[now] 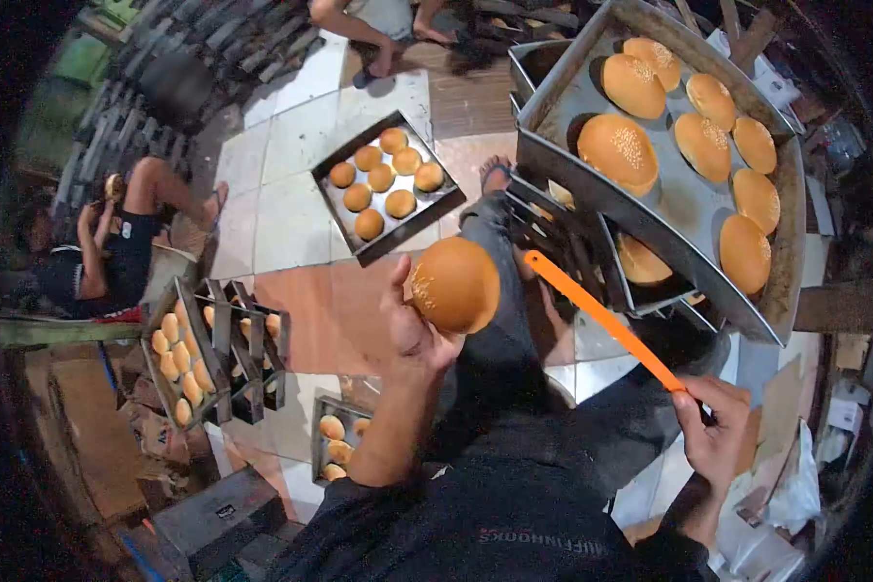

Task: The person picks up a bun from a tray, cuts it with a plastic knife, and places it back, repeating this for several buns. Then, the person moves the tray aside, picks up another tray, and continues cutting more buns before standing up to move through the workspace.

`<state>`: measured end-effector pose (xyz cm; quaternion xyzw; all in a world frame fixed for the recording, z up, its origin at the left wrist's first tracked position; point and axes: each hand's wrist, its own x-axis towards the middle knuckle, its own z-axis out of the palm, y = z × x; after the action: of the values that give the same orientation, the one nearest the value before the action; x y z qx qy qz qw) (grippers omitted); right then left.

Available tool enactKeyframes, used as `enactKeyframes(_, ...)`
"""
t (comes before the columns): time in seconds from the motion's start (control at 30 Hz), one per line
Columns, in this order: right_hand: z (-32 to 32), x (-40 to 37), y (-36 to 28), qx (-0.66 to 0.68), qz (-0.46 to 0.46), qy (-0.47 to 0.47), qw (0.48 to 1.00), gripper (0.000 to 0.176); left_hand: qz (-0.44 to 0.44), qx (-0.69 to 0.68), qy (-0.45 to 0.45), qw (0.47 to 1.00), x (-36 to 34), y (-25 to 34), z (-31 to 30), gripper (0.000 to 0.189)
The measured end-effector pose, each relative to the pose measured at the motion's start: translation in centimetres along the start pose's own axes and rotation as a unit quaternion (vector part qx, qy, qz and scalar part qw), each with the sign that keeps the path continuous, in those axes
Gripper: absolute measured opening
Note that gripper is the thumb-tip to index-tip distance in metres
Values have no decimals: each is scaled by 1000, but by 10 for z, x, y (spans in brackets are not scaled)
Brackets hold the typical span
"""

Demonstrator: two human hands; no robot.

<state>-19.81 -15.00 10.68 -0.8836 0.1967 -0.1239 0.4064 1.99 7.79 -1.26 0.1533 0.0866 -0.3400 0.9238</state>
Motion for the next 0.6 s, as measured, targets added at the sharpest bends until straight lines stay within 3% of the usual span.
enactKeyframes(0.03,-2,2,-3,-20,0,-3,1000,9,-6,-25,-43,999,5,-4,-12,51)
enactKeyframes(0.1,-2,-1,-7,-51,2,-10,999,9,-27,-56,2,998,-3,-12,5,47)
enactKeyframes(0.13,2,-3,-5,-26,21,2,999,10,-41,-72,43,996,-6,-14,12,43)
enactKeyframes(0.23,16,-7,-5,96,107,6,990,16,-44,-130,14,991,-10,-31,9,43)
enactKeyframes(0.27,31,-5,3,97,17,19,995,22,-34,-140,3,990,-11,-36,9,45)
enactKeyframes(0.3,53,-7,9,170,7,57,984,31,-43,-143,0,989,-14,-41,10,45)
enactKeyframes(0.33,64,-4,3,230,59,12,971,36,-23,-129,-5,991,-18,-44,12,44)
enactKeyframes(0.47,122,15,-16,393,101,43,913,46,28,-82,-6,996,-39,-52,25,46)
enactKeyframes(0.5,134,19,-18,413,77,59,906,47,48,-28,32,998,-46,-52,36,54)
enactKeyframes(0.6,143,25,-21,451,58,60,888,46,38,-3,0,999,-58,-49,28,64)
